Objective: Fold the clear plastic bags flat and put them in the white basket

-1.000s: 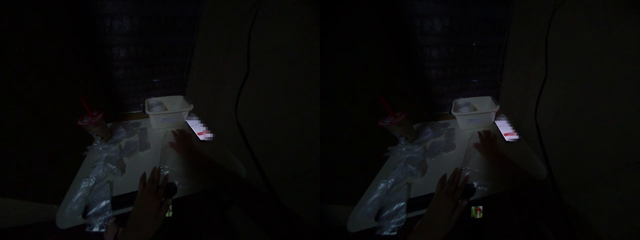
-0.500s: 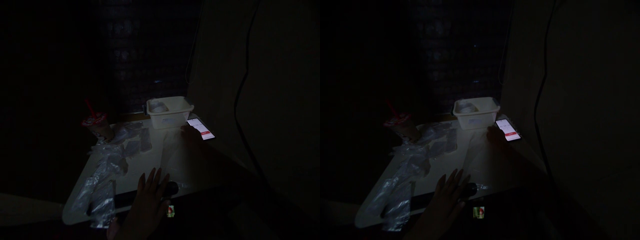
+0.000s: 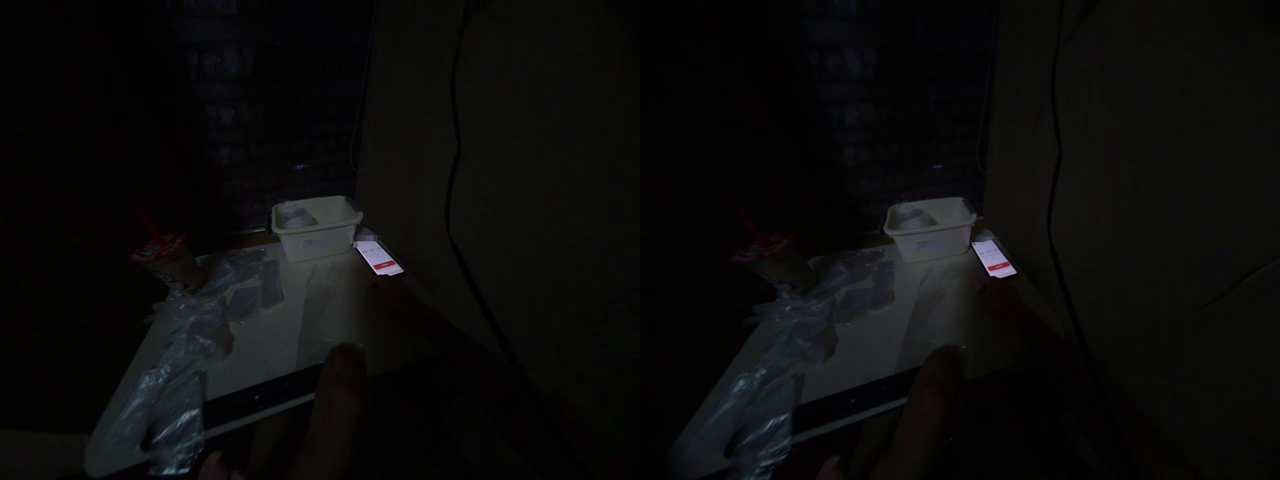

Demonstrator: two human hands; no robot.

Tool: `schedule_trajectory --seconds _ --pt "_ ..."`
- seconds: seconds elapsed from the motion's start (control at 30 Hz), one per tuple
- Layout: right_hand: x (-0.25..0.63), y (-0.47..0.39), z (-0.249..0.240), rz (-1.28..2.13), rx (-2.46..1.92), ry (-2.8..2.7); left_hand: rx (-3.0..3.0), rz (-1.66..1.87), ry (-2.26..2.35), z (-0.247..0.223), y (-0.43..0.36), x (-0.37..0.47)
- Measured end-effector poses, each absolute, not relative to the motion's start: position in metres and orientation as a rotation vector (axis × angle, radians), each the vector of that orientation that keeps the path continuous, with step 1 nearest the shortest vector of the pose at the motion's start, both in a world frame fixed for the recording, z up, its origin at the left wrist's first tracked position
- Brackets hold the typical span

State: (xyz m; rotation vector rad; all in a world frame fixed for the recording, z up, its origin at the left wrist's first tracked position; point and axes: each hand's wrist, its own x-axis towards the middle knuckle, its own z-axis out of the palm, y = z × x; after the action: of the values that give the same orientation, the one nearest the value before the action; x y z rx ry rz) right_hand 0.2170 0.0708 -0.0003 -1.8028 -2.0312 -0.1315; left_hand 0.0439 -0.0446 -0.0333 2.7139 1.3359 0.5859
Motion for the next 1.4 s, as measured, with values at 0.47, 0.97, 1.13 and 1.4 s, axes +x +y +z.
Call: schedule_trajectory --seconds 0.47,0.97,1.13,1.4 --pt "0.203 0.072 -0.015 0.377 -1.619 -1.929 2.562 0.676 1.153 0.009 -0.026 0.04" --pt "0.198 0.047 -0.023 0.329 -1.588 -1.998 2.74 0.562 0.899 0.02 0.097 0.048" --pt "0.204 0.034 -0.022 0.04 -1.599 -2.176 3.036 0.431 0.833 0.022 0.093 0.032" --pt "0.201 0.032 -0.019 0.017 -1.647 -2.27 3.301 0.243 0.937 0.008 0.079 0.008"
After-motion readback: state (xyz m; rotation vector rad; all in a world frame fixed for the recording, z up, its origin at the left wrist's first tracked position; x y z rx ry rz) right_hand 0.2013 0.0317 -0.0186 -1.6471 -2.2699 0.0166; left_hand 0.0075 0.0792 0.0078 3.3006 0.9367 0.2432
